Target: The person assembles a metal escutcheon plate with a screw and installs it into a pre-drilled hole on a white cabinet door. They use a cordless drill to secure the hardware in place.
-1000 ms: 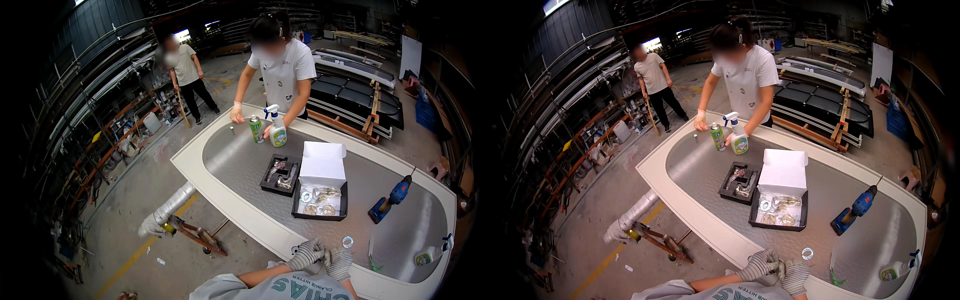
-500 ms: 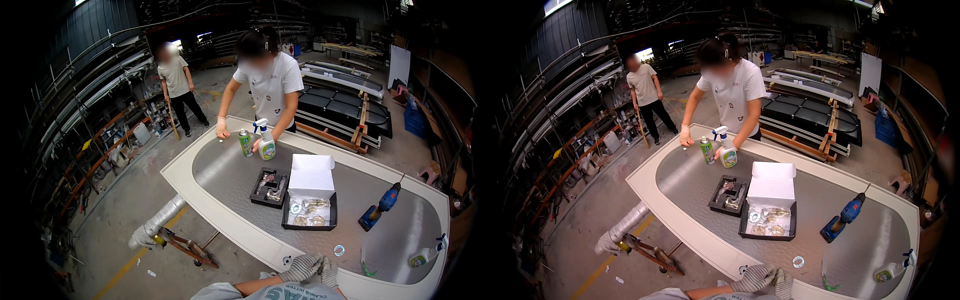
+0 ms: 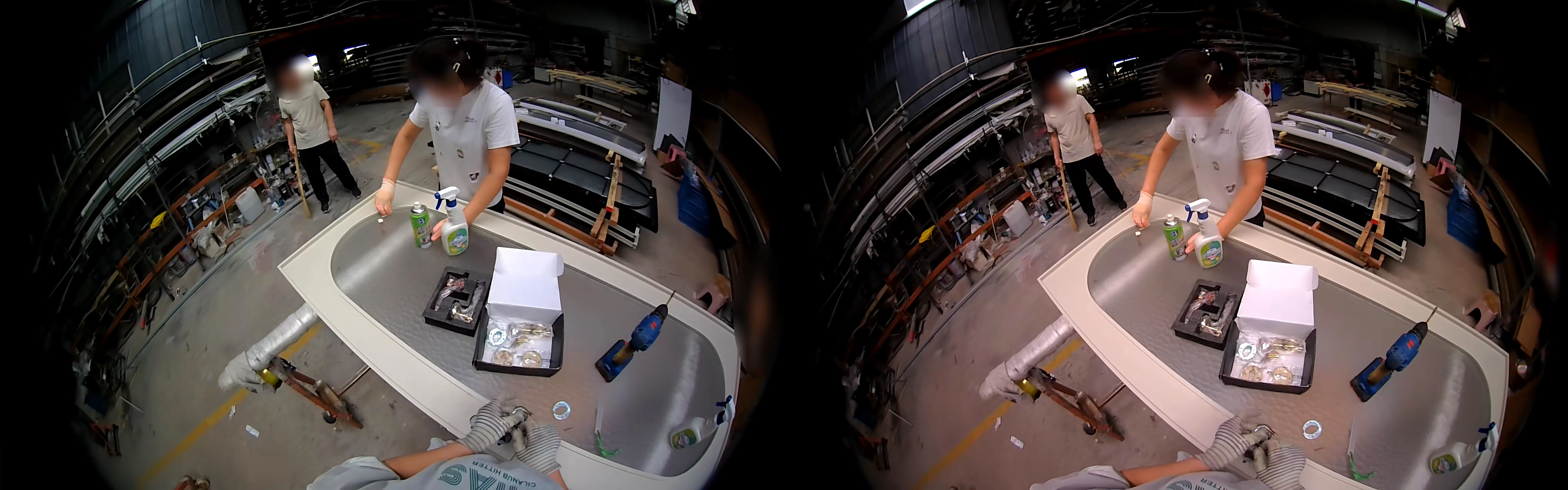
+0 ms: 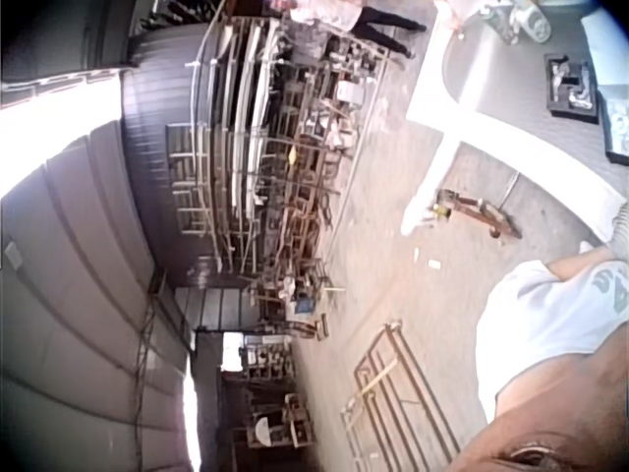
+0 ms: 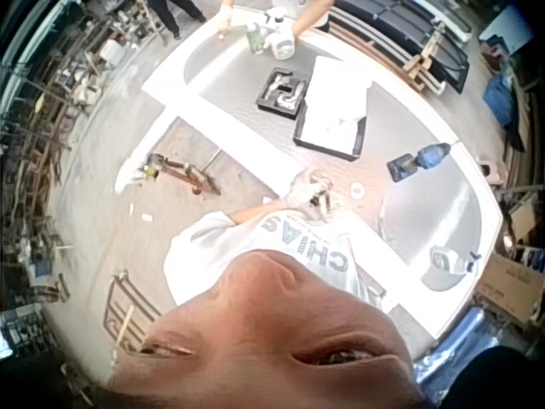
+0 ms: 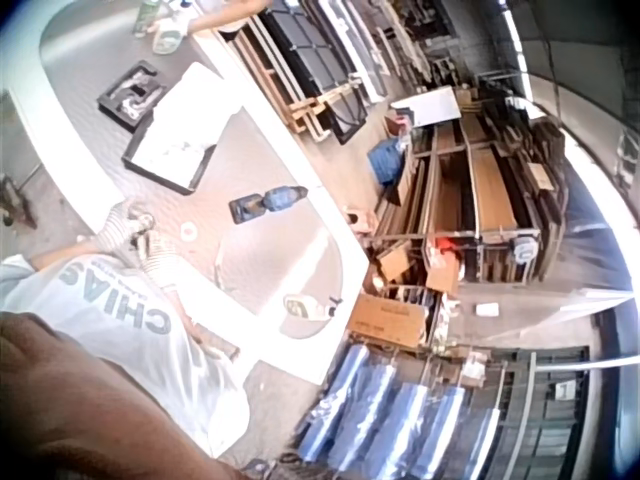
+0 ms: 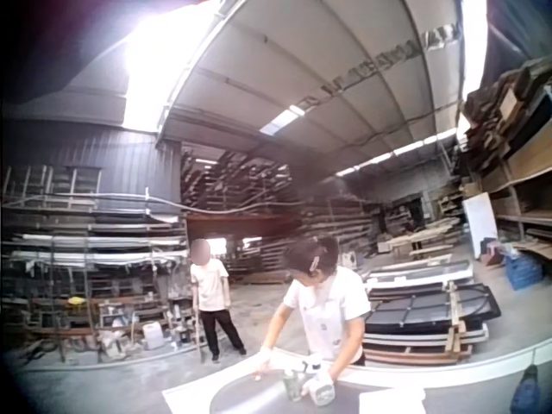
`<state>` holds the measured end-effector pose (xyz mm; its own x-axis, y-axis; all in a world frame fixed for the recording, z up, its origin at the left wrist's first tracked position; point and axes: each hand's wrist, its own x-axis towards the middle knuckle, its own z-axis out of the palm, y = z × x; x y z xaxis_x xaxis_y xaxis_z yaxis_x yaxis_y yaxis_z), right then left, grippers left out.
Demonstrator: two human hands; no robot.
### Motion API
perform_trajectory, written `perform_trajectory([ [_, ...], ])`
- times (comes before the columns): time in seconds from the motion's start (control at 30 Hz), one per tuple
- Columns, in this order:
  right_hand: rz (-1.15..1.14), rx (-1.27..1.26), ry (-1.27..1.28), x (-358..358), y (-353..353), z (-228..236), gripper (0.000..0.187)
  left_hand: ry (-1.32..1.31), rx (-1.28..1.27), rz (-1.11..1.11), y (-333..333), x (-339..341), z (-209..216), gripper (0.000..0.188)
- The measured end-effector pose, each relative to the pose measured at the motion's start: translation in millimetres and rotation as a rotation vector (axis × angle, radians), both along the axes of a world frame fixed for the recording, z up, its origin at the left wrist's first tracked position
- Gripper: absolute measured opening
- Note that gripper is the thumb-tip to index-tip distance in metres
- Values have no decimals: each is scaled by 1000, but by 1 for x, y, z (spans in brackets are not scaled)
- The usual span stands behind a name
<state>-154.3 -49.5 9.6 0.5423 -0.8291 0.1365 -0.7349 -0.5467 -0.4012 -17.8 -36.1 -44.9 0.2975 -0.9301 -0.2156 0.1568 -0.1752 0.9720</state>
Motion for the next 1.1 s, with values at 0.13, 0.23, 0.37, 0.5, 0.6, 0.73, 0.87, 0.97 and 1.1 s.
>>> perform_trajectory([
  [0.13, 108, 50, -1, 5, -5, 21, 23, -62, 280, -250, -3, 10, 8, 37],
  [0.23, 197, -49, -7, -9, -18, -20, 21, -69, 239, -177, -2, 4, -8, 35],
  [0.37, 181, -100, -51, -18, -24, -39, 18, -91, 399, -296, -8, 7, -10, 35],
  [0.5, 216, -131, -5, -21, -23, -32, 16, -13, 418, -384, -8, 10, -7, 36],
  [0.6, 266, -120, -82, -23, -27, -38, 17, -23, 366, -301, -4, 5, 6, 37],
  [0.73, 151, -125, -56, -18, -21, -32, 17, -18, 324, -256, -5, 5, 7, 40],
  [0.87, 85, -116, -53, -15, -17, -36, 17, -69, 260, -210, -1, 5, 9, 46],
  [0.97, 91, -176, -46, -15, -18, -44, 17, -387, 238, -321, -6, 9, 5, 45],
  [1.1, 146, -204, -176, -15, -18, -22, 16, -552, 369, -396, -8, 8, 32, 49],
])
